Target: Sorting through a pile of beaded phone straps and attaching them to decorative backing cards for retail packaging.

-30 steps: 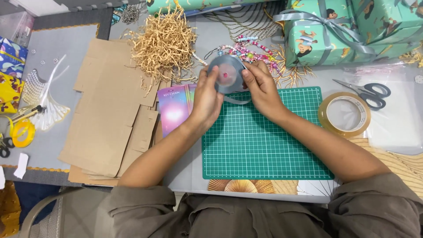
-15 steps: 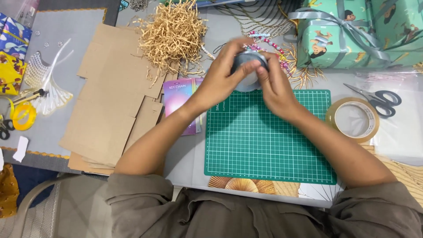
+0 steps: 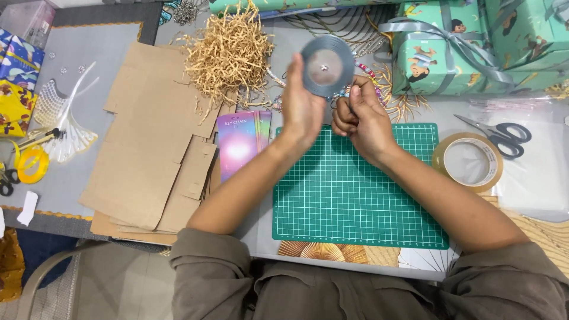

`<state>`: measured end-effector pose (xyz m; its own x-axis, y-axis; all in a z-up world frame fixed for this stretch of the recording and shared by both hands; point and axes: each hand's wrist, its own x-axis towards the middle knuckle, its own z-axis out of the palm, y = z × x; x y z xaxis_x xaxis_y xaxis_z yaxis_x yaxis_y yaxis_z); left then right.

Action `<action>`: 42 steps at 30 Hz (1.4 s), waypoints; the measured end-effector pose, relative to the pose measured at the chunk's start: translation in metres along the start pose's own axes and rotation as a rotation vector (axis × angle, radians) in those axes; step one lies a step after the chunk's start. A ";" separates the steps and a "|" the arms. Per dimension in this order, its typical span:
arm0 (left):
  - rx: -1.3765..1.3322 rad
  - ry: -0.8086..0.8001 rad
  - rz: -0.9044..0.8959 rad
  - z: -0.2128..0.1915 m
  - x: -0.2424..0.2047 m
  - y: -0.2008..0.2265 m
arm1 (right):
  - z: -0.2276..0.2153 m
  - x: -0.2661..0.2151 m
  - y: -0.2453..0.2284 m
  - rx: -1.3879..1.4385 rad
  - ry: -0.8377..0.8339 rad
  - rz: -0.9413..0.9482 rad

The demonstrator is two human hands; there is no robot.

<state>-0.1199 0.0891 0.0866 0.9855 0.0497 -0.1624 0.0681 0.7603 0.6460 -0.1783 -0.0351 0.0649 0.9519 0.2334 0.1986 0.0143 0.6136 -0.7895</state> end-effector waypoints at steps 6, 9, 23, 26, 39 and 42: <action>0.083 -0.033 -0.046 0.012 -0.035 -0.023 | -0.005 -0.004 -0.006 -0.204 0.070 -0.135; 0.142 -0.109 -0.048 0.001 -0.043 -0.029 | -0.026 -0.005 -0.006 -0.560 0.131 -0.238; 0.945 -0.317 0.316 -0.006 0.032 0.014 | -0.003 0.000 -0.014 -1.167 0.088 -0.469; 1.477 -0.301 0.603 -0.031 0.098 0.023 | -0.006 -0.007 0.004 -1.190 0.073 -0.528; 2.109 0.135 0.092 -0.009 0.054 0.172 | -0.021 -0.009 0.040 -1.218 -0.119 -0.428; 2.140 0.128 -0.080 -0.050 0.072 0.169 | -0.017 -0.010 0.043 -1.224 -0.152 -0.385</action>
<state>-0.0457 0.2538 0.1467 0.9654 0.1648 -0.2022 0.2143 -0.9429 0.2549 -0.1815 -0.0239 0.0187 0.7806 0.3297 0.5310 0.6250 -0.4074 -0.6659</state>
